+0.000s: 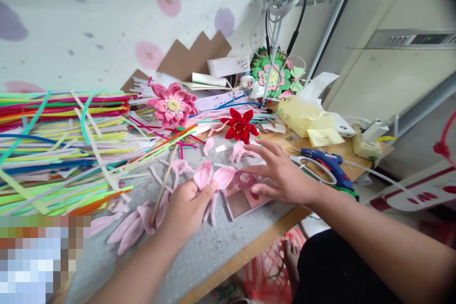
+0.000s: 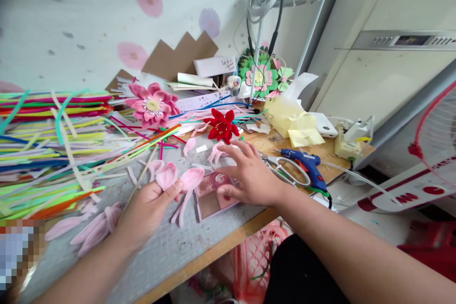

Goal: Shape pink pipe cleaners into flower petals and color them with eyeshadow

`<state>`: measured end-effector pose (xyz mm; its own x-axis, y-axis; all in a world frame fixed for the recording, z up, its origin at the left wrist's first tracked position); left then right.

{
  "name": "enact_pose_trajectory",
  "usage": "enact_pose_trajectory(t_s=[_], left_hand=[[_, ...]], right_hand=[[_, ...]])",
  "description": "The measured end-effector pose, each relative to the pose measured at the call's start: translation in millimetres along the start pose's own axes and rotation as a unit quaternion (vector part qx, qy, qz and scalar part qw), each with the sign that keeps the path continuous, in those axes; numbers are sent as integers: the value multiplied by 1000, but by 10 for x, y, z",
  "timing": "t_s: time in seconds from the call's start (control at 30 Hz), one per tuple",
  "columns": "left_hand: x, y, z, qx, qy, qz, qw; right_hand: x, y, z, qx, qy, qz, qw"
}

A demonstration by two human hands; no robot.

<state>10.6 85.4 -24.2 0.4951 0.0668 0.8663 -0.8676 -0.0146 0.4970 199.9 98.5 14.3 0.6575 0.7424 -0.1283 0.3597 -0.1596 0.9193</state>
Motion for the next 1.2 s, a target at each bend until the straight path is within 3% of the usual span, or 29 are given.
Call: enact_pose_trajectory(t_s=[0.17,0.33,0.53,0.67,0.77,0.83,1.03,1.2], left_hand=[[4,26,-17,17,10,-20,1000],[-36,-1,-26,4,10,-15,1000],[-7,-32,-24,-11,-11,12,1000],[179,35,0,31,-126,-51,990],[343,77,76,77,-254,-122,956],[393,62,122,75,-310,-135,938],[417,44,161,66,-348,-127,927],[466,50,186,64,-370,-128,918]], right_hand=[[-8,-99,45,-82,44,-39,995],[-69,-158,29,-99,58,-29,993],[-84,-215,17,-95,29,7,995],[-85,-42,7,-14,14,-29,999],[-156,126,7,58,27,-77,995],[-228,156,3,72,36,-71,994],[-329,137,-10,81,42,-35,995],[-298,186,0,88,36,-83,992]])
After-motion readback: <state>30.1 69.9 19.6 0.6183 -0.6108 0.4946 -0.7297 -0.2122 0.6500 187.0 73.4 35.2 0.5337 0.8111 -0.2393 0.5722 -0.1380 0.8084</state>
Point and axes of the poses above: each hand's wrist, its own z-axis away from the middle knuckle, its own y-axis out of the back of the hand, x = y × z, the point moved 7 cm from there along -z, towards the middle knuckle, and after that the axes turned 2 degrees about x, right-handed, at the moved point
